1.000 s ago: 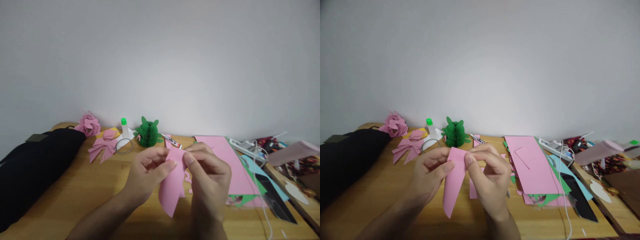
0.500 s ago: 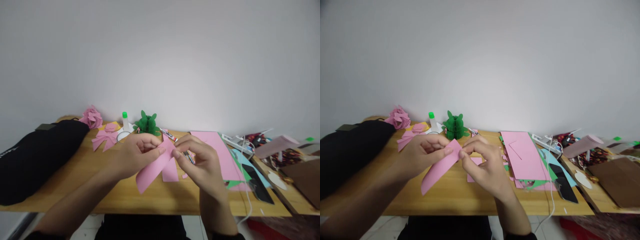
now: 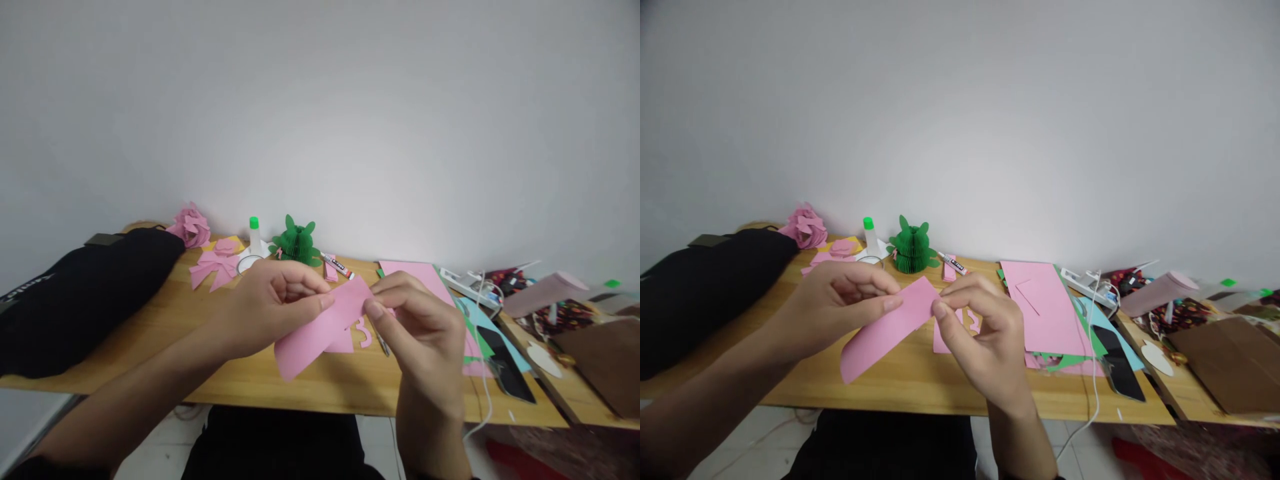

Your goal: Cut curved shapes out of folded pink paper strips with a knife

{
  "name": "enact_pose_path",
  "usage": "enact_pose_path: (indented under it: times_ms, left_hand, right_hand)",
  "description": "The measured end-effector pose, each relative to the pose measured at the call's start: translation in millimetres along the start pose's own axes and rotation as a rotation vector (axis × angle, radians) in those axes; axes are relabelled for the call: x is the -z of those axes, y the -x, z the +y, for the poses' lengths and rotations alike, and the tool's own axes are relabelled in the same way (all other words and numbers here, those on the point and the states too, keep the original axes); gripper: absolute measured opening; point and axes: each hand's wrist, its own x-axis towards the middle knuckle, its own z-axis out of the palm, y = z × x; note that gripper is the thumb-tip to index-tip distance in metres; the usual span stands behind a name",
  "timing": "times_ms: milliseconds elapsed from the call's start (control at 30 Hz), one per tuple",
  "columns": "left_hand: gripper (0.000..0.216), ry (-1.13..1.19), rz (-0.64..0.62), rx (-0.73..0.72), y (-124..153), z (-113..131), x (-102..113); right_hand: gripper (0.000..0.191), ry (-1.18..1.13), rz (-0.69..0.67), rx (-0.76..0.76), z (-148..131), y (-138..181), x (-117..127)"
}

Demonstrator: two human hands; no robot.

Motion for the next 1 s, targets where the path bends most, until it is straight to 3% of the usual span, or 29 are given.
enact_pose_path:
  times_ms: [333, 533, 800, 1000]
  left_hand:
    - [0.009, 0.006, 0.041, 0.028, 2, -6, 5]
    - [0.007, 0.097, 0.085, 0.035, 3, -12, 15]
    - [0.007, 0.053, 0.012, 0.029, 4, -5, -7]
    - [0.008, 0.057, 0.079, 0.029, 4, 0, -15]
  right_hand:
    - [0.016, -0.019, -0.010, -0.037, -1, 5, 1]
    - [0.016, 0.019, 0.124, -0.081, 4, 8, 9]
    - [0.016, 0.024, 0.115, -0.045, -2, 9, 3]
    - [0.017, 0.057, 0.161, -0.007, -5, 12, 1]
